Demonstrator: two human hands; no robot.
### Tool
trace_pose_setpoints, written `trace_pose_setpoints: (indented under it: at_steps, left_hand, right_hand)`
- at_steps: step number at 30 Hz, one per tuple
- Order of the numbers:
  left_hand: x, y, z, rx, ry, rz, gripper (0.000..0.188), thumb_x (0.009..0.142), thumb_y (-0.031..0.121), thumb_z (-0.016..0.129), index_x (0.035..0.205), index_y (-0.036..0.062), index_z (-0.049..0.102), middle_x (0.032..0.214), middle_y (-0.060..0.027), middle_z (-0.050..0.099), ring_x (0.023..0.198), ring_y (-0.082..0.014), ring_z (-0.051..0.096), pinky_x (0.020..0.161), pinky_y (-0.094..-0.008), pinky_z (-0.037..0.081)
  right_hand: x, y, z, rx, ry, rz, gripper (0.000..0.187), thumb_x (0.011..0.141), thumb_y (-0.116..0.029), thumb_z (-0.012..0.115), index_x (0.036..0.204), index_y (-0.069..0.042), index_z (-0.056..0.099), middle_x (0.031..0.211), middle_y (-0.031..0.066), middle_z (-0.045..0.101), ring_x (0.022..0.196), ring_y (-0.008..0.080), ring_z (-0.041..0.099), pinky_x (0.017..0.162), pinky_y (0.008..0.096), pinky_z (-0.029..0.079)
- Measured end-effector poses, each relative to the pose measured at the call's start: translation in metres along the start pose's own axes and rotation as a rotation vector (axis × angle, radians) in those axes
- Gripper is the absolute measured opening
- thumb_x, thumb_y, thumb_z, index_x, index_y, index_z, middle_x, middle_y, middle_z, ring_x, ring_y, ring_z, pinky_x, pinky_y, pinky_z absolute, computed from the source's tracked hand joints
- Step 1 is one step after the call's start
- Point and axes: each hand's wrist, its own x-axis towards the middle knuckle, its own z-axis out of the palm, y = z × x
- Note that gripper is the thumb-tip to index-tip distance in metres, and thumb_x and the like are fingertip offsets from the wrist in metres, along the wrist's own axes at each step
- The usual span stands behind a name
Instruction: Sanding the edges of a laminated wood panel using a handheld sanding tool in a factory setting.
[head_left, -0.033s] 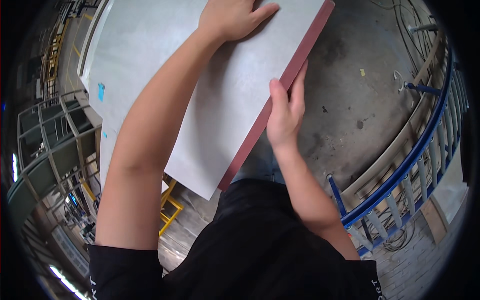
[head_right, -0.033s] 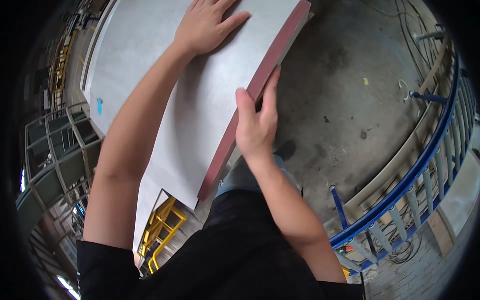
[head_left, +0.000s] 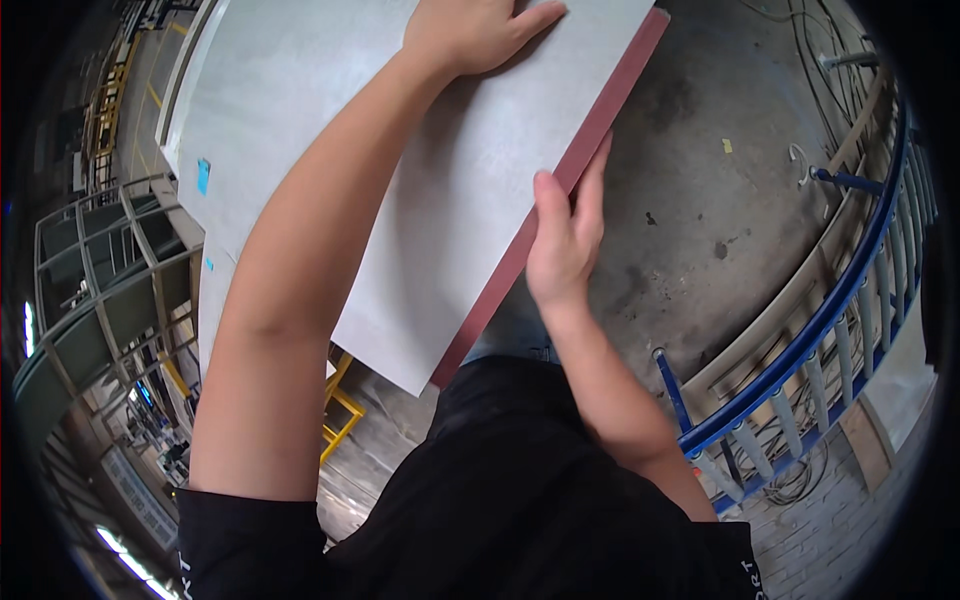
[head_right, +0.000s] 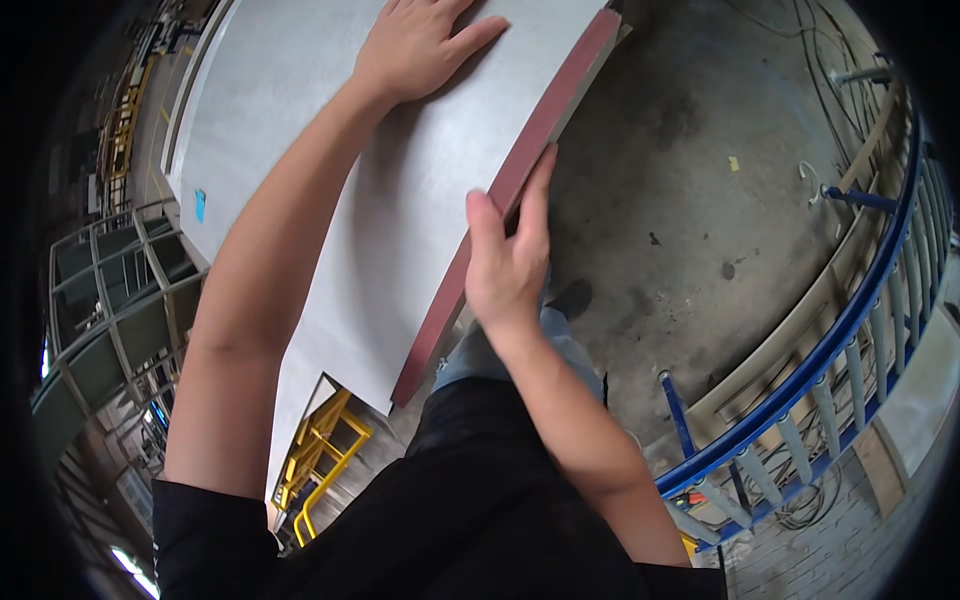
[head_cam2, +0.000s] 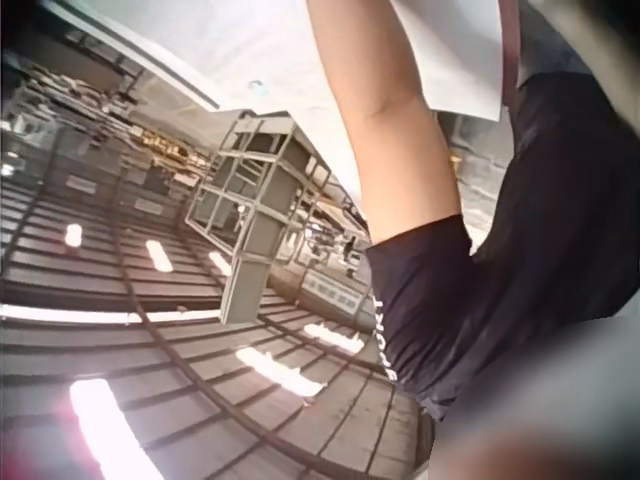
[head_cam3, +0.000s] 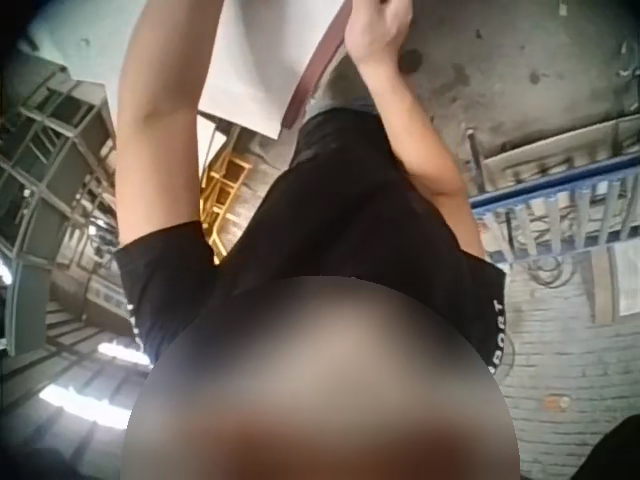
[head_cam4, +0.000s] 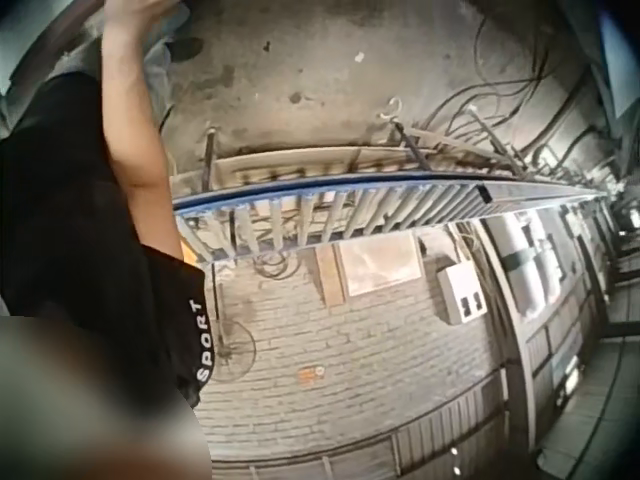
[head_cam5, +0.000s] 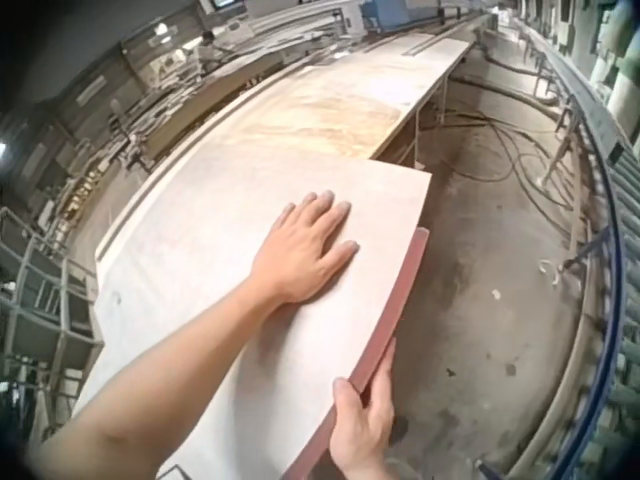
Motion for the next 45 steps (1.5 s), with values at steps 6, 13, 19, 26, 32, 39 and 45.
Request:
trace_pose_setpoints:
  at_steps: [6, 13, 19, 26, 32, 39, 45]
  left_hand:
    - [-0.010, -0.023, 0.025, 0.074, 0.114, 0.068, 0.063, 0.095, 0.049, 0.049, 0.146, 0.0130, 0.043, 0.154, -0.0165, 0.036, 0.144, -0.0338, 0.030, 0.119, -0.0456, 0.020]
    - [-0.006, -0.021, 0.034, 0.132, 0.180, 0.083, 0.062, 0.096, 0.053, 0.046, 0.147, 0.0190, 0.043, 0.154, -0.0108, 0.038, 0.145, -0.0292, 0.029, 0.120, -0.0444, 0.020]
    - [-0.003, -0.014, 0.029, 0.097, 0.150, 0.092, 0.060, 0.096, 0.049, 0.049, 0.147, 0.0183, 0.044, 0.155, -0.0115, 0.036, 0.145, -0.0306, 0.028, 0.120, -0.0455, 0.019]
    - [-0.005, -0.013, 0.025, 0.088, 0.118, 0.091, 0.058, 0.096, 0.044, 0.052, 0.147, 0.0182, 0.044, 0.155, -0.0122, 0.035, 0.145, -0.0317, 0.028, 0.120, -0.0464, 0.019]
    - [-0.006, -0.019, 0.025, 0.084, 0.132, 0.092, 0.060, 0.095, 0.050, 0.051, 0.146, 0.0191, 0.045, 0.154, -0.0124, 0.037, 0.145, -0.0317, 0.030, 0.120, -0.0470, 0.019]
    - [-0.001, -0.019, 0.027, 0.078, 0.141, 0.099, 0.060, 0.095, 0.049, 0.052, 0.147, 0.0185, 0.045, 0.154, -0.0126, 0.037, 0.145, -0.0323, 0.029, 0.119, -0.0474, 0.019]
    - [-0.001, -0.018, 0.027, 0.089, 0.133, 0.110, 0.061, 0.095, 0.049, 0.052, 0.146, 0.0181, 0.045, 0.154, -0.0128, 0.037, 0.145, -0.0331, 0.029, 0.119, -0.0479, 0.019]
  right_hand:
    - [0.025, 0.002, 0.001, 0.054, -0.007, -0.026, 0.069, 0.098, -0.016, 0.049, 0.153, 0.007, 0.014, 0.152, 0.0171, 0.033, 0.136, 0.0212, 0.037, 0.112, 0.0312, 0.028]
    - [0.000, 0.006, -0.002, 0.002, 0.022, -0.065, 0.070, 0.096, -0.019, 0.052, 0.152, 0.008, 0.019, 0.146, 0.0190, 0.044, 0.130, 0.0217, 0.044, 0.110, 0.0309, 0.033]
    - [0.086, -0.016, -0.016, 0.086, 0.026, -0.035, 0.067, 0.094, -0.012, 0.053, 0.151, 0.007, 0.023, 0.139, 0.0153, 0.050, 0.117, 0.0167, 0.051, 0.101, 0.0284, 0.041]
    - [0.002, 0.026, -0.009, -0.184, 0.059, -0.175, 0.070, 0.093, -0.013, 0.053, 0.151, 0.009, 0.021, 0.140, 0.0151, 0.050, 0.115, 0.0181, 0.053, 0.100, 0.0301, 0.042]
    - [0.046, 0.005, -0.013, 0.023, 0.018, 0.063, 0.068, 0.093, -0.014, 0.056, 0.151, 0.007, 0.026, 0.132, 0.0130, 0.056, 0.106, 0.0139, 0.054, 0.095, 0.0281, 0.044]
    - [0.073, -0.007, -0.016, 0.084, 0.043, -0.029, 0.067, 0.093, -0.017, 0.058, 0.150, 0.006, 0.030, 0.124, 0.0140, 0.061, 0.106, 0.0136, 0.055, 0.094, 0.0279, 0.045]
    - [0.017, 0.027, -0.013, -0.099, 0.069, -0.135, 0.069, 0.092, -0.015, 0.058, 0.149, 0.008, 0.028, 0.145, 0.0189, 0.047, 0.129, 0.0210, 0.047, 0.108, 0.0318, 0.036]
